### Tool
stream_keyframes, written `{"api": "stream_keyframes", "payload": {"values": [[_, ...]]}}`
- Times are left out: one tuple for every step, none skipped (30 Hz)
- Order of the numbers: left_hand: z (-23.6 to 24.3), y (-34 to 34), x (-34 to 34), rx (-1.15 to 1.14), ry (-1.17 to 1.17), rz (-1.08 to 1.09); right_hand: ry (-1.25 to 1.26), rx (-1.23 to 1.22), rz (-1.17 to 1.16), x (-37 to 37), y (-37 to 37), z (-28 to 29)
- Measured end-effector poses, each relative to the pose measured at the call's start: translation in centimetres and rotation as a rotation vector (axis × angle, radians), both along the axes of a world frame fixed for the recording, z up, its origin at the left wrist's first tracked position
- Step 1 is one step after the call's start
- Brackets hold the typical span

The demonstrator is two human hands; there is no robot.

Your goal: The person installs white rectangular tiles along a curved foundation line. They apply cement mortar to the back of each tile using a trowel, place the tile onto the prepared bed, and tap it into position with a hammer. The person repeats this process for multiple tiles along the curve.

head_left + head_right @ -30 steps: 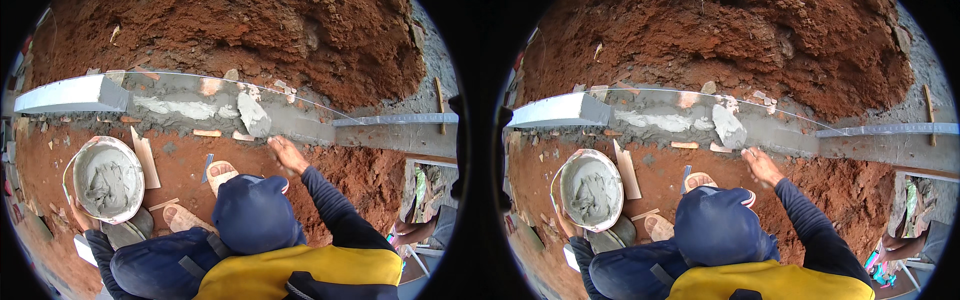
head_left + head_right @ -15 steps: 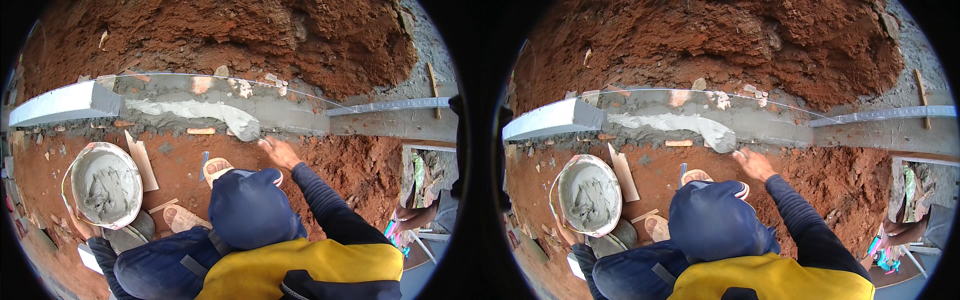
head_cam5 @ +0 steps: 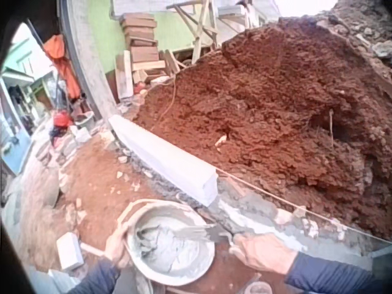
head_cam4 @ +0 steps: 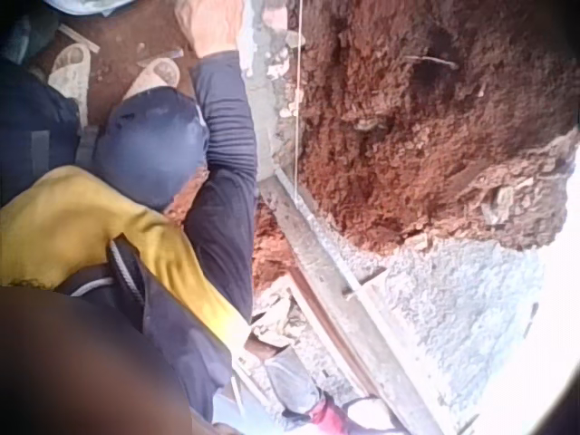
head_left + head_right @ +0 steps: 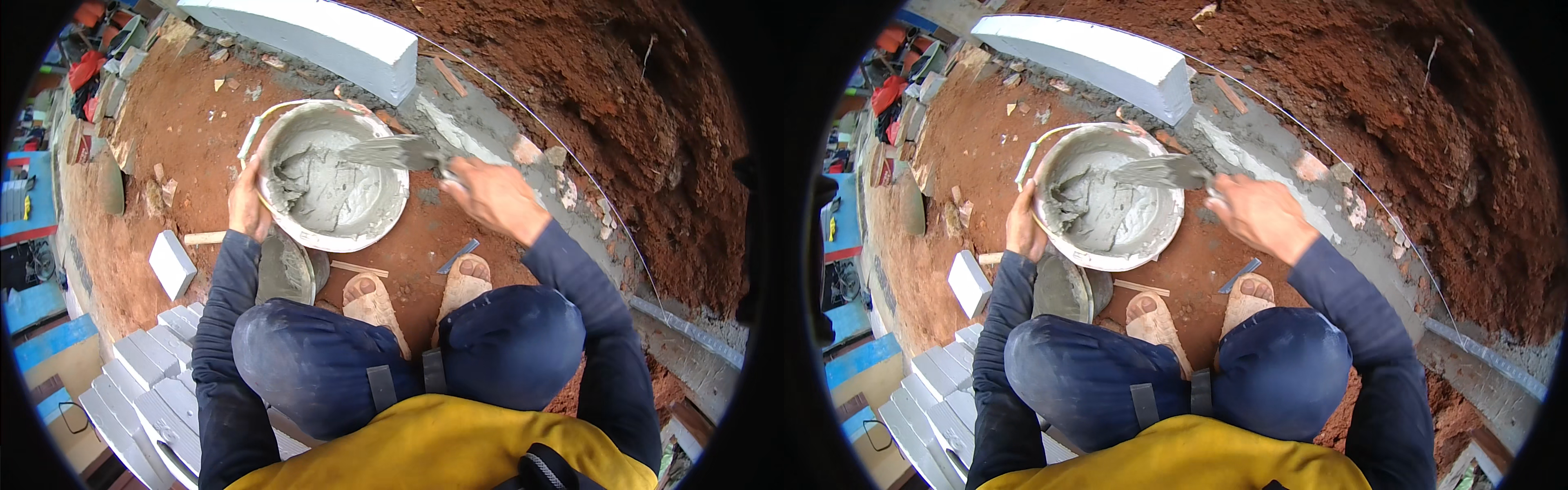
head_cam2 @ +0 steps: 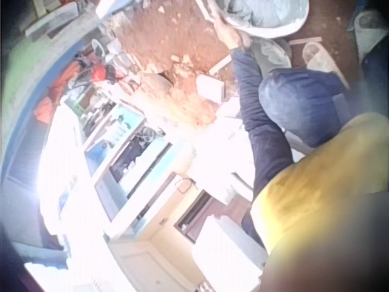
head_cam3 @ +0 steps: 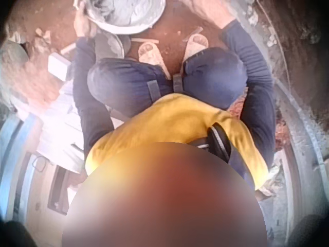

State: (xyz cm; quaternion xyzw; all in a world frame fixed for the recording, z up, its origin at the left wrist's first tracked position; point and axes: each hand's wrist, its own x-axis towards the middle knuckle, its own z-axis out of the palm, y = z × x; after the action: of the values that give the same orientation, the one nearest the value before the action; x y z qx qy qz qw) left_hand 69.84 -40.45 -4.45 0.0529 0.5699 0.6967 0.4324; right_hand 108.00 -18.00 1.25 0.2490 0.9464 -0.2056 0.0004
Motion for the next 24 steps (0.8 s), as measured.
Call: {"api": "stream_keyframes", "payload": {"values": [[0.4,0.2,0.5,-0.023,-0.012,0.017,0.009,0.093,0.084,-3.7,0.2,-0.4],[0.8,0.6,1.0,0.000,-0.006,-0.010,-0.012,0.144,0.142,-6.5,0.5,-0.6],[1.1,0.8,1.3,-0.003,-0.029,0.014,-0.054,0.186,0.180,-9.0,0.4,-0.6],[1.5,0.9,1.7,-0.007,-0.036,0.034,-0.032,0.119,0.273,-10.2,-0.4,-0.5],[1.8,1.0,1.8,-0.005,-0.051,0.034,-0.092,0.049,0.346,-11.2,-1.4,-0.5],[2.1,1.2,2.2,-0.051,-0.071,0.048,-0.217,-0.003,0.384,-11.8,-2.1,-0.6],[2.4,1.3,2.6,0.012,-0.051,-0.004,-0.179,-0.149,0.413,-12.0,-3.0,-0.7],[2.6,1.4,3.0,0.026,-0.029,-0.024,-0.226,-0.315,0.465,-11.8,-3.5,-0.8],[2.9,1.6,3.6,0.020,-0.007,-0.034,-0.248,-0.421,0.404,-11.5,-3.7,-1.0],[3.2,1.7,4.1,0.042,0.007,-0.043,-0.252,-0.455,0.332,-11.1,-3.9,-1.2],[3.5,1.8,4.5,0.043,0.021,-0.049,-0.218,-0.519,0.289,-10.5,-3.5,-1.5],[3.8,2.0,4.7,0.101,0.061,-0.098,-0.136,-0.558,0.206,-9.8,-3.1,-1.8],[4.0,2.2,4.8,0.088,0.081,-0.096,-0.161,-0.580,0.190,-9.2,-2.8,-2.1],[4.0,2.3,4.7,0.053,0.053,-0.086,-0.134,-0.618,0.212,-8.6,-2.4,-2.4],[4.0,2.4,4.4,0.066,0.049,-0.110,-0.081,-0.633,0.205,-8.0,-2.2,-2.7],[3.8,2.5,4.0,0.101,0.060,-0.140,-0.113,-0.648,0.190,-7.4,-2.0,-2.9],[3.4,2.4,3.6,0.064,0.051,-0.102,-0.105,-0.722,0.146,-6.8,-1.7,-3.1],[3.0,2.2,3.2,0.037,0.049,-0.075,-0.186,-0.809,0.088,-6.0,-1.8,-3.2],[2.5,1.9,2.6,0.001,0.042,-0.052,-0.277,-0.881,0.005,-5.2,-1.8,-3.4],[2.0,1.4,2.1,-0.032,0.035,0.046,-0.244,-0.961,0.009,-4.4,-1.9,-3.7],[1.4,1.1,1.3,0.091,0.063,-0.042,-0.227,-1.023,-0.034,-3.1,-2.1,-4.0],[1.0,0.4,0.2,0.014,0.103,0.000,-0.139,-1.089,-0.071,-0.8,-1.8,-4.2],[0.7,-0.3,-0.8,0.128,0.008,-0.121,0.002,-0.992,-0.078,1.8,-2.1,-4.6],[0.4,-1.0,-1.8,0.177,-0.044,-0.228,0.152,-0.873,-0.046,4.1,-2.4,-5.2]]}}
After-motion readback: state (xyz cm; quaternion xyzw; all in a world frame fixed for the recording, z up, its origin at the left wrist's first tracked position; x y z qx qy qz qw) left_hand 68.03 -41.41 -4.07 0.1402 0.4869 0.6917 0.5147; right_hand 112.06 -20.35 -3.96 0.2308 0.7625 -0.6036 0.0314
